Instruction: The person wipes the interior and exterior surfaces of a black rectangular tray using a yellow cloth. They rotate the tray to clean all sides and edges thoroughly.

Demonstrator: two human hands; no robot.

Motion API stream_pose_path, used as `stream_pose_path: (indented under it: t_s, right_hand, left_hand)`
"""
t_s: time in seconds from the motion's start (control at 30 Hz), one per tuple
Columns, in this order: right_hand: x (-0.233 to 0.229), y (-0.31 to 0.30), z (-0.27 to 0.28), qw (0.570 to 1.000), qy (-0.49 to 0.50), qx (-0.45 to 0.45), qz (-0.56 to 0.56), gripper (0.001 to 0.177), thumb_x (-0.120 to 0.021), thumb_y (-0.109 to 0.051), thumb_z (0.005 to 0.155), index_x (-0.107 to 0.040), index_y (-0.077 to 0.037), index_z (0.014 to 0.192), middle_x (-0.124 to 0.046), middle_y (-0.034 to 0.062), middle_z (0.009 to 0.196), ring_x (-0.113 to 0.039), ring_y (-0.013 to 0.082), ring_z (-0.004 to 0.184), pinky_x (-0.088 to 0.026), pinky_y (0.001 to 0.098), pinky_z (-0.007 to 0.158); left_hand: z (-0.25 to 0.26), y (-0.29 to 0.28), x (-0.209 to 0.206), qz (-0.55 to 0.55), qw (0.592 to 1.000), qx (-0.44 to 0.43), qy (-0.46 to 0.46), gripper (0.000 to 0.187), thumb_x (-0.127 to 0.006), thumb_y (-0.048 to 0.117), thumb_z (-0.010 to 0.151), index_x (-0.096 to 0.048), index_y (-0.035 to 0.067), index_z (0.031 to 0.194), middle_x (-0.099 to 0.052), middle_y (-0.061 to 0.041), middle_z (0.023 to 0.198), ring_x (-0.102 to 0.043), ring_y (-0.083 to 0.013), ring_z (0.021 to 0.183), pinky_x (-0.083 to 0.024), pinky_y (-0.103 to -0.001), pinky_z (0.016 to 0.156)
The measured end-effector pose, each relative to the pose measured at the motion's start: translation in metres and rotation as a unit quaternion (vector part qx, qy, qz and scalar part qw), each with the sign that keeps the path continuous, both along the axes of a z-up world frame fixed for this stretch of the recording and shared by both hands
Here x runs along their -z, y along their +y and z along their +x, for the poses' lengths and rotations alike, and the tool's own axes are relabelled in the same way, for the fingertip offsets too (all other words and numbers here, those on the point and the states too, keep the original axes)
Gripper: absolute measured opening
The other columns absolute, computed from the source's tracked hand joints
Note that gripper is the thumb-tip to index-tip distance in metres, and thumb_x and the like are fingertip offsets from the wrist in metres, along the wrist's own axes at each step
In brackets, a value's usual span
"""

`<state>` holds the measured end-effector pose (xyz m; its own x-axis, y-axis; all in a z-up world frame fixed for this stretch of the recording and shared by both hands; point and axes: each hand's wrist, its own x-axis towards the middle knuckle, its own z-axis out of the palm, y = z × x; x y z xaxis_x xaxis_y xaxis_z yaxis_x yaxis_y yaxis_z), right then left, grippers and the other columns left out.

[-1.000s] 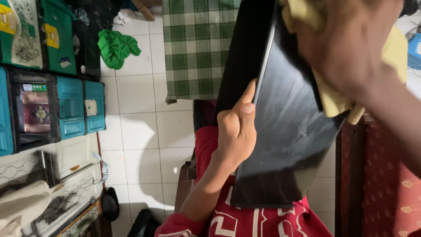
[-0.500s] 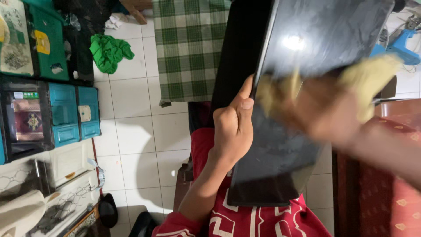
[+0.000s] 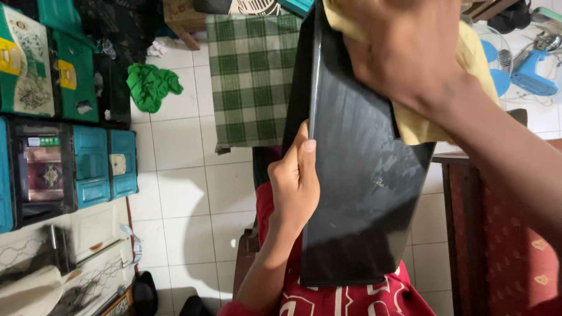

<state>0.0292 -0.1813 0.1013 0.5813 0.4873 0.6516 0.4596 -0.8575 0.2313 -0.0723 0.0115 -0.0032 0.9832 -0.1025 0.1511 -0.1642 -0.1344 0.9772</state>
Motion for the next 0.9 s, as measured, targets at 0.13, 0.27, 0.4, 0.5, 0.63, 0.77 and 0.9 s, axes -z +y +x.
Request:
stream_pose_path:
  t_s: [0.13, 0.27, 0.4, 0.5, 0.63, 0.77, 0.9]
  right_hand:
    - [-0.008, -0.005, -0.014, 0.983, 0.101, -0.009, -0.152, 0.045, -0.079, -0.01, 0.082, -0.079, -0.007, 0.126, -0.065, 0.0042, 0.072, -0.06, 0.0168, 0.062, -0.048, 0.0323, 0.05]
    - [0.013, 0.003, -0.049, 0.976, 0.089, -0.133, -0.145, 0.023, -0.076, -0.018, 0.085, -0.08, -0.01, 0.106, -0.072, 0.0081, 0.087, -0.061, 0.0166, 0.064, -0.046, 0.0272, 0.048]
    - [0.041, 0.006, -0.094, 0.946, 0.206, -0.207, -0.138, 0.027, -0.075, -0.028, 0.088, -0.074, -0.008, 0.069, -0.066, 0.0043, 0.073, -0.063, 0.0182, 0.061, -0.049, 0.033, 0.046]
    - [0.053, -0.011, -0.095, 0.964, 0.152, -0.199, -0.094, 0.022, -0.077, -0.029, 0.086, -0.077, -0.007, 0.084, -0.069, 0.0086, 0.08, -0.067, 0.0258, 0.07, -0.052, 0.0369, 0.05]
    - [0.052, -0.047, -0.057, 0.988, 0.111, -0.042, -0.1, 0.041, -0.078, -0.031, 0.091, -0.079, -0.013, 0.128, -0.049, -0.0011, 0.06, -0.041, 0.0134, 0.047, -0.032, 0.0318, 0.04]
    - [0.047, -0.063, -0.019, 0.996, 0.031, 0.076, -0.031, 0.033, -0.07, -0.012, 0.097, -0.069, -0.019, 0.128, -0.06, 0.0016, 0.085, -0.052, 0.0162, 0.07, -0.039, 0.0337, 0.065]
    - [0.041, -0.054, -0.013, 0.995, 0.043, 0.085, 0.036, 0.021, -0.073, -0.01, 0.097, -0.065, -0.017, 0.116, -0.063, 0.0059, 0.09, -0.06, 0.0237, 0.077, -0.043, 0.0385, 0.072]
  left_hand:
    - [0.0, 0.002, 0.003, 0.01, 1.0, -0.003, -0.007, 0.037, -0.046, 0.018, 0.114, -0.06, -0.002, 0.143, -0.044, 0.002, 0.065, -0.041, -0.0005, 0.056, -0.033, -0.022, 0.049]
    - [0.006, 0.004, 0.01, 0.03, 0.999, -0.02, 0.014, 0.038, -0.048, 0.019, 0.113, -0.062, -0.001, 0.141, -0.042, 0.002, 0.063, -0.039, -0.0012, 0.056, -0.033, -0.023, 0.049]
    - [0.004, 0.014, 0.013, 0.0, 0.996, 0.004, 0.085, 0.043, -0.039, 0.021, 0.114, -0.061, 0.002, 0.145, -0.035, 0.004, 0.06, -0.033, -0.0013, 0.053, -0.027, -0.024, 0.048]
    - [0.0, 0.012, 0.011, -0.005, 0.997, 0.025, 0.073, 0.045, -0.042, 0.021, 0.111, -0.058, 0.001, 0.148, -0.035, 0.005, 0.06, -0.034, -0.0007, 0.053, -0.029, -0.023, 0.048]
    - [-0.004, 0.002, 0.003, -0.005, 1.0, 0.026, 0.007, 0.042, -0.058, 0.018, 0.109, -0.057, -0.003, 0.146, -0.038, 0.005, 0.066, -0.038, -0.0001, 0.057, -0.033, -0.021, 0.051]
    - [-0.006, 0.002, -0.006, -0.002, 1.0, 0.006, 0.007, 0.039, -0.061, 0.014, 0.108, -0.059, -0.005, 0.141, -0.043, 0.006, 0.062, -0.037, 0.0009, 0.055, -0.03, -0.021, 0.049]
    - [-0.006, 0.005, -0.006, 0.009, 1.0, 0.003, 0.019, 0.037, -0.061, 0.012, 0.107, -0.062, -0.005, 0.14, -0.037, 0.006, 0.058, -0.032, 0.0007, 0.051, -0.024, -0.022, 0.046]
